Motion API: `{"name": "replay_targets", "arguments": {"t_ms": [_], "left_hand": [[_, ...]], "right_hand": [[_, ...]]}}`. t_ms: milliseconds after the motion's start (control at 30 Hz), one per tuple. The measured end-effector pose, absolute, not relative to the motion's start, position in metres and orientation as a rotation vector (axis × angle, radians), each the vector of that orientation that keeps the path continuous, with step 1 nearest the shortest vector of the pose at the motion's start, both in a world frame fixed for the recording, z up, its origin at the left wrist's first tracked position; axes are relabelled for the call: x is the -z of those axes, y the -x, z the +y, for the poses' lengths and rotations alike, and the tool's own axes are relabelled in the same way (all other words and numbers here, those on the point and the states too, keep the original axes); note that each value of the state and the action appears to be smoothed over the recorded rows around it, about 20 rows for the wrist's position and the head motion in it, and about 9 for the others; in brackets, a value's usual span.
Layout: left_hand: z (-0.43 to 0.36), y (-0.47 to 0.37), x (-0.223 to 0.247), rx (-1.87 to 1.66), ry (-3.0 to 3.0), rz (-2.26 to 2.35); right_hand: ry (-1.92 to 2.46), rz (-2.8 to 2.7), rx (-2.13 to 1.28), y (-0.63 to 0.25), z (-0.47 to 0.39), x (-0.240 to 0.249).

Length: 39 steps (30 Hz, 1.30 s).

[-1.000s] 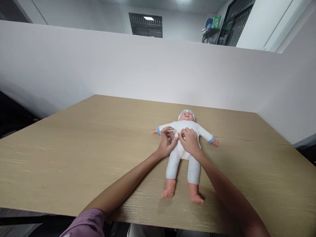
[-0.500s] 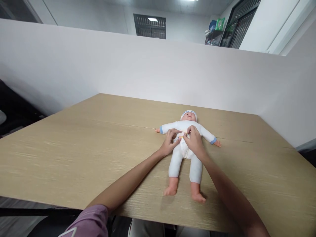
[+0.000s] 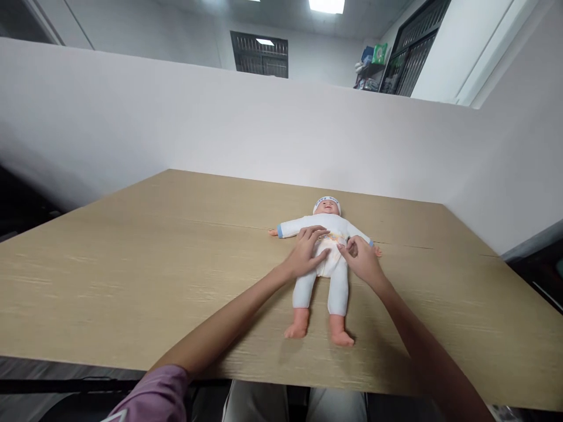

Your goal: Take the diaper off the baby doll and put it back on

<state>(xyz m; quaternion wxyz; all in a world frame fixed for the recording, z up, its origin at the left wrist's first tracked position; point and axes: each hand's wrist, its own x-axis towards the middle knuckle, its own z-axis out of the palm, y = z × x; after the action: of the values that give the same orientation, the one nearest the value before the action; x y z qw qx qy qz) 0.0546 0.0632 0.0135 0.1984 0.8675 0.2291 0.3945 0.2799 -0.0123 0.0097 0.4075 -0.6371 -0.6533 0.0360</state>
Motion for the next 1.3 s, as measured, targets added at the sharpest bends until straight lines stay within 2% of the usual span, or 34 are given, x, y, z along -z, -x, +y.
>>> {"name": "replay_targets", "arguments": {"t_ms": [233, 533, 833, 1033, 1233, 1300], "left_hand": [[0.079, -0.093, -0.019, -0.947, -2.505, 0.864], [0.075, -0.097, -0.015, -0.946, -2.546, 0.929], [0.072, -0.097, -0.019, -0.865, -2.529, 0.998], [0.070, -0.094, -0.019, -0.844, -2.483, 0.963], [0.080, -0.090, -0.018, -0.794, -2.358, 0.919], [0.076, -0.082, -0.023, -0.881, -2.334, 0.854]], "right_hand": [[1.567, -1.737, -0.123, -0.271, 0.025, -0.013], [1.588, -1.622, -0.217, -0.311, 0.001, -0.014], [1.485, -1.739, -0.286, -0.272, 0.030, -0.013], [1.370, -1.719, -0.093, -0.273, -0.001, 0.000], [1.353, -1.928, -0.093, -0.273, -0.028, 0.013], [1.353, -1.891, -0.070, -0.266, -0.035, 0.007]]}}
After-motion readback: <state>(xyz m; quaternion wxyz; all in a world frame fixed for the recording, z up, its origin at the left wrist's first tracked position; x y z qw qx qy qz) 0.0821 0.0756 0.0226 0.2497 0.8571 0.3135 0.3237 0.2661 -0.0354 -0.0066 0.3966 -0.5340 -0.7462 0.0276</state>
